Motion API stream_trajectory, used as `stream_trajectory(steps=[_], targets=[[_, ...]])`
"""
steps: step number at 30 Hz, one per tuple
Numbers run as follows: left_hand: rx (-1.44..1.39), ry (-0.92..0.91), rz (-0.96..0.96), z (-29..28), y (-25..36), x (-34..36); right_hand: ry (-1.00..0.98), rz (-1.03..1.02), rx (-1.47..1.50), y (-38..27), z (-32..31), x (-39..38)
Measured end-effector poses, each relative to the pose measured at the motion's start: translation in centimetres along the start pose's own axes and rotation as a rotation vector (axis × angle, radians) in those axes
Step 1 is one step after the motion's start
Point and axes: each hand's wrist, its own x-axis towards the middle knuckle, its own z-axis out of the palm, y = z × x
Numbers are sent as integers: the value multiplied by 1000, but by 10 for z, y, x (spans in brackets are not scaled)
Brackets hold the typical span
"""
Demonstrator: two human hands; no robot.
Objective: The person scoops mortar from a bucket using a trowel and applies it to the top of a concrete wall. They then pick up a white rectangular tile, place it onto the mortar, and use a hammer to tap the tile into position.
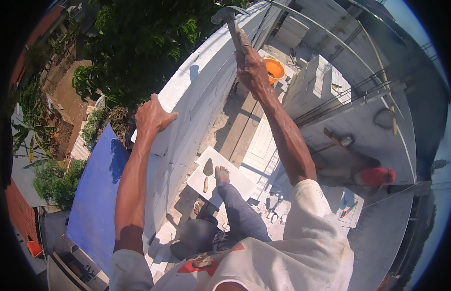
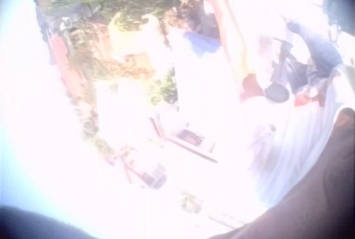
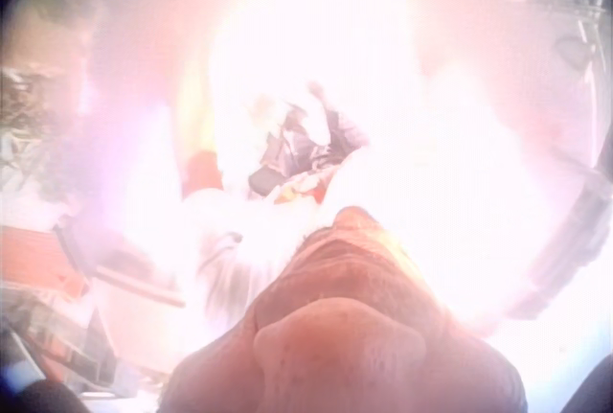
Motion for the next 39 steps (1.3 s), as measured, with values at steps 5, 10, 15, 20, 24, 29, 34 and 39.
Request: stream_trajectory(steps=[5,10,15,20,24,29,34,39], targets=[[-11,21,1,2,-1,-1,-274,196,-155,31,21,43],[-20,28,-12,5,-4,4,-115,159,-168,38,29,44],[-5,13,4,7,-6,5,-389,142,-277,16,17,32],[-28,20,18,6,-7,6,-184,-47,-31,-9,21,-10],[-18,30,26,7,-7,8,-446,-30,-100,-8,13,-17],[-11,18,6,11,-9,1,-468,-98,-139,-16,5,-28],[-6,18,1,12,-7,2,-329,-17,32,-25,1,-31],[-32,71,31,22,-12,6,-513,-20,-149,-29,-1,-29]])
